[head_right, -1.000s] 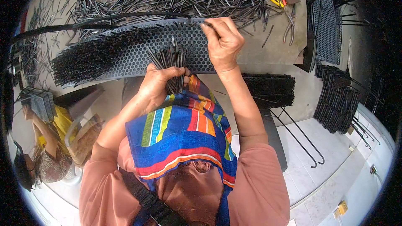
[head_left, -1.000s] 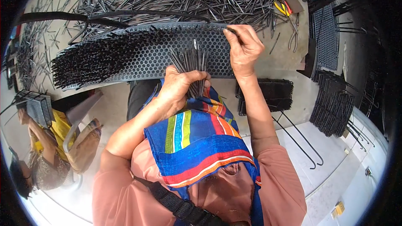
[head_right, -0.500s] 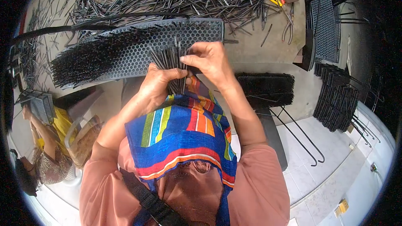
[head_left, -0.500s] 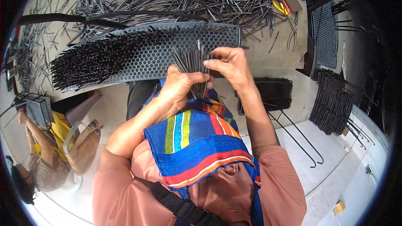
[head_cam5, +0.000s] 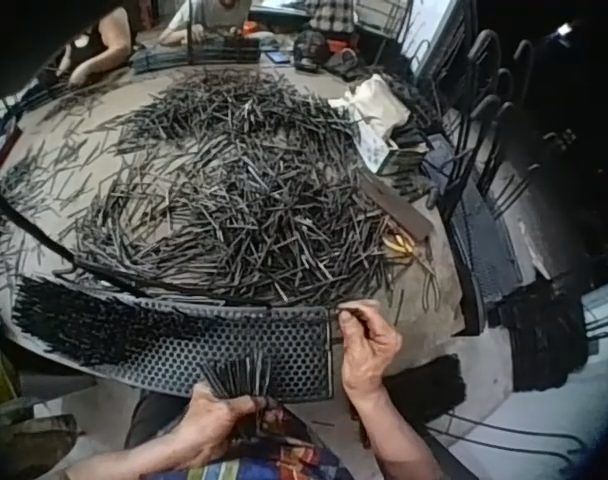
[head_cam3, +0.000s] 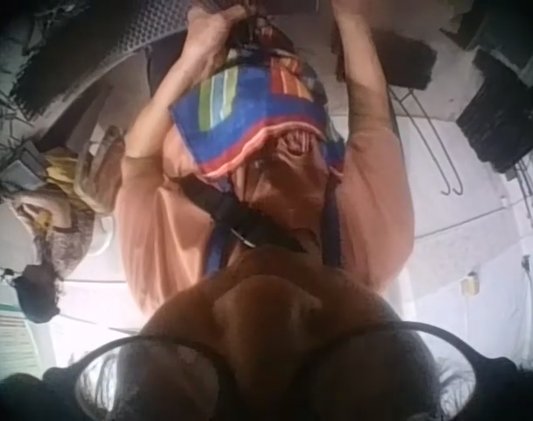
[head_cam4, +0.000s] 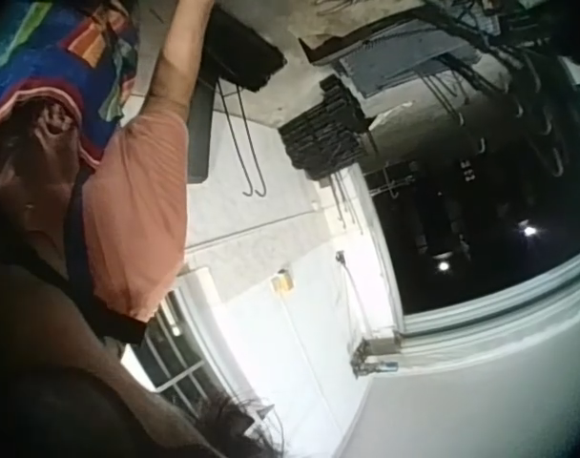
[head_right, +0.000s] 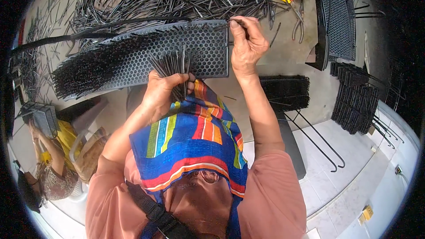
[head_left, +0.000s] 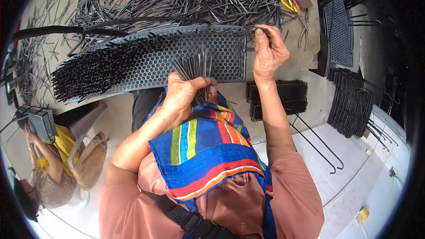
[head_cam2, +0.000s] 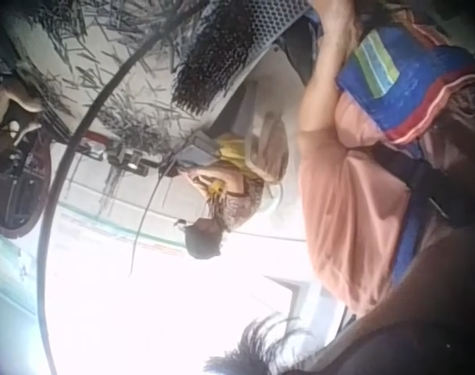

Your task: Inserting small black pins into a perforated base to assemble a component.

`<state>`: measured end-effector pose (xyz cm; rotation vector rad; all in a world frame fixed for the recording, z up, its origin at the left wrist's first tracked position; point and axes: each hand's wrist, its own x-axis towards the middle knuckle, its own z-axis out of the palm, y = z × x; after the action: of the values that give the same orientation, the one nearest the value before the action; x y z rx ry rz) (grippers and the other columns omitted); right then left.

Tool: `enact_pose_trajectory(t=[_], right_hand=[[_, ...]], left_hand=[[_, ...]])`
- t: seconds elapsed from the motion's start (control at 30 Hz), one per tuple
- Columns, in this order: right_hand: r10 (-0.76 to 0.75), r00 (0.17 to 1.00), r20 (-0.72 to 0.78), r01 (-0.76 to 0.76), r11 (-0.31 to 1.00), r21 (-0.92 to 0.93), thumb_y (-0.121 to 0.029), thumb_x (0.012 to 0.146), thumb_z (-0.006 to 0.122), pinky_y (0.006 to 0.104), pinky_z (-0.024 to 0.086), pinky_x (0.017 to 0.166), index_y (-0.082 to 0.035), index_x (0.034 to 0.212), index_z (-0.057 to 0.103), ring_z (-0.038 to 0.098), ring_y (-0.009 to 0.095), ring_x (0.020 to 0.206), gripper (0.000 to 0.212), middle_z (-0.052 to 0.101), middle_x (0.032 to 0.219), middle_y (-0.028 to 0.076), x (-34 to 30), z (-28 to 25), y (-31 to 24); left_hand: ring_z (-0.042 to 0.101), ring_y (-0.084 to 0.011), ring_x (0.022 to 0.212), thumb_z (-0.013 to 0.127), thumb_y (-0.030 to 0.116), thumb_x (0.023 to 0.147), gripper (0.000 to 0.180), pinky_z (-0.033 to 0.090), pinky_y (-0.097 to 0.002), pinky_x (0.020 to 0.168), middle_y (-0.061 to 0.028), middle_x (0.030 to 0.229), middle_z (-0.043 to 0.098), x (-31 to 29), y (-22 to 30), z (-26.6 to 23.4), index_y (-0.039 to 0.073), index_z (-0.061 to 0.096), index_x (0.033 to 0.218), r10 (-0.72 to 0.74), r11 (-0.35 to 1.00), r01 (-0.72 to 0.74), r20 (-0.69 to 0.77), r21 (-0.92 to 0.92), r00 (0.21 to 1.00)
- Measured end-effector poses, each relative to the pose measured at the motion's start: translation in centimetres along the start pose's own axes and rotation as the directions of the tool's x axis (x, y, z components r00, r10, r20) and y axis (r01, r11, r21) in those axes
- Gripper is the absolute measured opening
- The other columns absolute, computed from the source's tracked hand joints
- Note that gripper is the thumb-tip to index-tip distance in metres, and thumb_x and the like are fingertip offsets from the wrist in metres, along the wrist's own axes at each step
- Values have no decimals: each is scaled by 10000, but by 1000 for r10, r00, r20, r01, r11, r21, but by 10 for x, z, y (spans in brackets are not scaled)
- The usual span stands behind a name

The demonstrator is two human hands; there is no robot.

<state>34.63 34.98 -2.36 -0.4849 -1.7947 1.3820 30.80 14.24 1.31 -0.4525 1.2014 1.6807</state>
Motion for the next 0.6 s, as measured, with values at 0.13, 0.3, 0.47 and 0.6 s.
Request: enact_pose_trajectory(t=[0.13, 0.3, 0.47, 0.6], right_hand=[[-1, 1000, -14, 1, 1000, 26, -28, 878, 674, 185, 319, 506, 18, 944, 677, 435, 34, 572, 80, 587, 830, -5, -3, -1, 1], [-58, 998, 34, 61, 995, -80, -31, 874, 676, 191, 343, 524, 24, 943, 687, 452, 40, 593, 88, 610, 848, 7, 1, -1, -4], [-19, 993, 118, 36, 988, -148, 21, 838, 688, 194, 412, 582, 34, 936, 702, 517, 58, 649, 100, 622, 836, 19, -3, 6, 0], [14, 990, 138, 29, 951, -307, 54, 801, 701, 196, 431, 610, 30, 941, 710, 541, 62, 688, 142, 623, 818, 28, -9, 12, -6]], left_hand=[[668, -197, 629, 583, -54, 800, 110, 569, -308, 554, -137, 802, 686, 1, 0, -1, -44, 640, 893, -57, 998, 57, -23, -13, 998], [671, -198, 642, 585, -53, 797, 118, 570, -309, 559, -135, 806, 686, 4, -2, -2, -44, 640, 902, -47, 998, 47, 12, -29, 999], [669, -199, 640, 585, -53, 801, 116, 567, -306, 557, -136, 803, 686, 2, -1, -3, -47, 642, 902, -43, 997, 44, 24, -60, 999], [665, -199, 627, 604, -54, 801, 87, 563, -305, 548, -143, 783, 682, 2, 2, -1, -60, 646, 877, -56, 997, 57, 16, -44, 998]])
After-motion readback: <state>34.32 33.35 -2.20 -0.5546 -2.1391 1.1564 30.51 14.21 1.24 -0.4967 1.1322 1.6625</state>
